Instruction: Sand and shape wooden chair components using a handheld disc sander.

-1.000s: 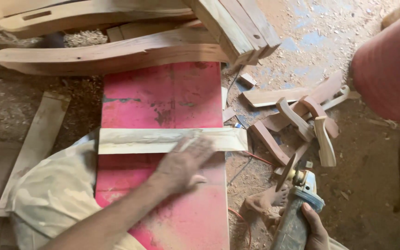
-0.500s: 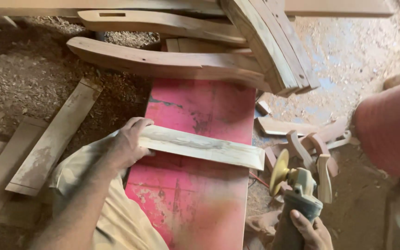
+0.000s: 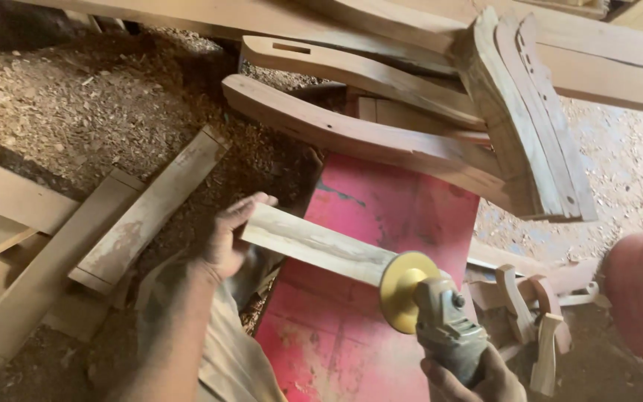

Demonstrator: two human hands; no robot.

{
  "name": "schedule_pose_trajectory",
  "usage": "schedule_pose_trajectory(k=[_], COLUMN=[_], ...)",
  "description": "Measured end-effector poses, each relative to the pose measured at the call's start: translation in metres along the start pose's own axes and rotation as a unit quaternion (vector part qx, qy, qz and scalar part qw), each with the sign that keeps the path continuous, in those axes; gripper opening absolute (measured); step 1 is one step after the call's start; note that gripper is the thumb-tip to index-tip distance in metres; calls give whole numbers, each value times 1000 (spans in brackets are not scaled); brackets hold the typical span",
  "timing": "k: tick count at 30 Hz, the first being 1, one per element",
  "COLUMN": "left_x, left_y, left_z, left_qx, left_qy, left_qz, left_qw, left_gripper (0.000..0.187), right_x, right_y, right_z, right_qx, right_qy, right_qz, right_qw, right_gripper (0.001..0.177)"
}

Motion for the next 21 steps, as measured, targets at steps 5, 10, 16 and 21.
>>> schedule_pose_trajectory(k=[5, 10, 16, 21], left_x=[20, 8, 8, 8], left_y=[-18, -43, -48, -48], left_z=[-41, -24, -16, -19], left_qx=[-341, -382, -391, -411], left_qy=[17, -62, -85, -76], left_qz=[-46, -138, -183, -175], left_qw=[939, 912, 898, 891], left_gripper=[37, 43, 48, 50], right_x=[30, 51, 61, 70], right_y=[-46, -76, -102, -121], right_z=[-45, -74, -78, -95], right_qx=[-51, -227, -377, -368], right_qy=[-7, 11, 22, 50], right_qz=[-36, -108, -161, -183], right_qw=[998, 968, 912, 910], right_gripper=[88, 89, 94, 101])
Point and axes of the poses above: each hand's wrist, its own x-axis towards the middle knuckle, its own y-axis out of the back of the hand, z = x × y, the point moved 2 cm from there along x, towards the middle knuckle, and after that the axes turned 15 degrees about y, right-handed, at the moved point
